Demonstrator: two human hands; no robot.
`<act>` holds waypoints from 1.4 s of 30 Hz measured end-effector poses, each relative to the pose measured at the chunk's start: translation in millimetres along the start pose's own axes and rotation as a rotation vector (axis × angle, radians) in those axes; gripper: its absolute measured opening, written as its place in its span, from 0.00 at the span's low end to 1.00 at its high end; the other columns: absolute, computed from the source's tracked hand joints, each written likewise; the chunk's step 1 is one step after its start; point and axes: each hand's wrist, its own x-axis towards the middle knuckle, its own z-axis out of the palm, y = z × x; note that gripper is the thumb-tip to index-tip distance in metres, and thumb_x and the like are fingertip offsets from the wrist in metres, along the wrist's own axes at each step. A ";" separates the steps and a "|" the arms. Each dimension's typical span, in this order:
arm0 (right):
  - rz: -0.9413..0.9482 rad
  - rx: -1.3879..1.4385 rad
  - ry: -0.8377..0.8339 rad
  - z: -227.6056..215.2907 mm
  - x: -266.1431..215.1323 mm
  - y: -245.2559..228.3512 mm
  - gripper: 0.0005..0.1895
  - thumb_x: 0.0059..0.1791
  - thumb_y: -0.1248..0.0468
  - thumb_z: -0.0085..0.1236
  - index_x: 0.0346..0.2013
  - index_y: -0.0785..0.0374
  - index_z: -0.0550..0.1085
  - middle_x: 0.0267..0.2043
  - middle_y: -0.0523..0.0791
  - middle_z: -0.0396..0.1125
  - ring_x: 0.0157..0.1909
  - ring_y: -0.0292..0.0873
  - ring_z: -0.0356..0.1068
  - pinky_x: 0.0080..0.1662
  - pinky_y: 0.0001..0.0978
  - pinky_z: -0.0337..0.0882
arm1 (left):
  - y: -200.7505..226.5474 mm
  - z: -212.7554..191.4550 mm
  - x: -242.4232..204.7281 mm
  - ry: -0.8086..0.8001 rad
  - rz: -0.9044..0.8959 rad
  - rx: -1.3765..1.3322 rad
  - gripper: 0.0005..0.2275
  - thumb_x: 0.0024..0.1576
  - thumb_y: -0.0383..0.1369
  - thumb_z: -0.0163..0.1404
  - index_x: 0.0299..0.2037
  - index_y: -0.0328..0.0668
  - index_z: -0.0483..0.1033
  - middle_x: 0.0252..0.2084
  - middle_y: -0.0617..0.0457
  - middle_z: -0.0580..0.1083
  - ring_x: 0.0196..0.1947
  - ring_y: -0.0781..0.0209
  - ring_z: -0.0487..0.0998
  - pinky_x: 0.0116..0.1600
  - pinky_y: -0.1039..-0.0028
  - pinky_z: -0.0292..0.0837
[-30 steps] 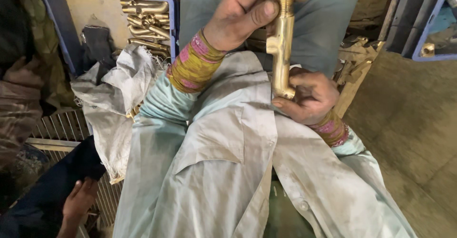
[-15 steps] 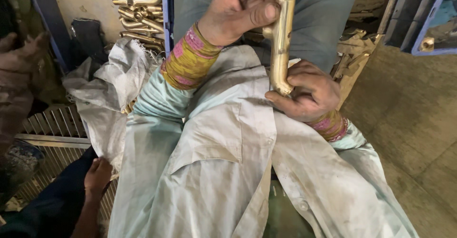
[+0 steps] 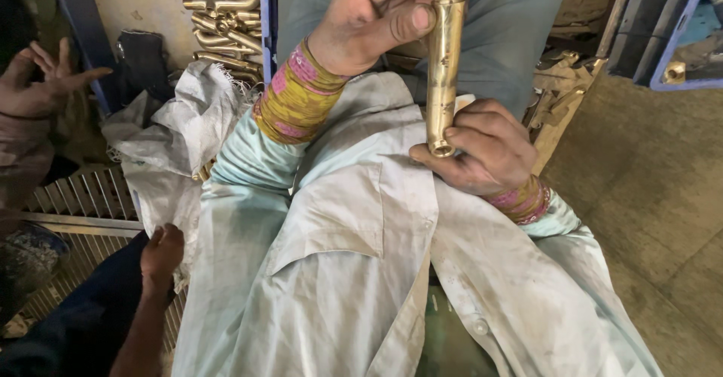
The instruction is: The person sits cross-legged and repeatedly rubs brass pipe fittings against a grinding wheel to smooth their surfaces. They pick up each fitting from a nearby tray, rub it on the wheel, inspect it, and place it back into the tray.
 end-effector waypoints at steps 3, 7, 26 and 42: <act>-0.021 -0.019 -0.010 0.9 2.9 -1.1 0.30 0.39 0.66 0.85 0.43 0.68 0.70 0.34 0.50 0.65 0.31 0.46 0.68 0.32 0.37 0.71 | -0.5 0.5 -2.5 0.012 -0.030 -0.024 0.18 0.75 0.38 0.53 0.64 0.30 0.67 0.56 0.49 0.73 0.50 0.67 0.74 0.56 0.78 0.73; -0.099 -0.100 -0.054 0.3 6.4 -1.1 0.29 0.38 0.66 0.86 0.42 0.69 0.72 0.35 0.49 0.65 0.31 0.47 0.67 0.31 0.37 0.71 | 0.1 0.8 -5.1 0.023 -0.053 -0.053 0.19 0.74 0.38 0.53 0.65 0.29 0.66 0.57 0.48 0.73 0.49 0.67 0.74 0.54 0.78 0.76; 0.025 -0.099 0.058 -3.9 -22.6 30.0 0.21 0.47 0.60 0.72 0.43 0.72 0.73 0.40 0.52 0.67 0.36 0.47 0.69 0.35 0.37 0.71 | -18.2 -20.0 -4.3 0.084 -0.027 -0.042 0.13 0.73 0.31 0.55 0.62 0.33 0.68 0.53 0.48 0.75 0.44 0.66 0.76 0.48 0.77 0.75; 0.714 0.274 0.087 3.3 -70.0 200.4 0.06 0.64 0.74 0.61 0.54 0.73 0.72 0.49 0.48 0.72 0.48 0.39 0.75 0.50 0.26 0.76 | -128.3 -142.9 -12.8 0.376 -0.134 0.353 0.02 0.65 0.20 0.57 0.45 0.30 0.78 0.41 0.48 0.81 0.39 0.61 0.84 0.45 0.73 0.83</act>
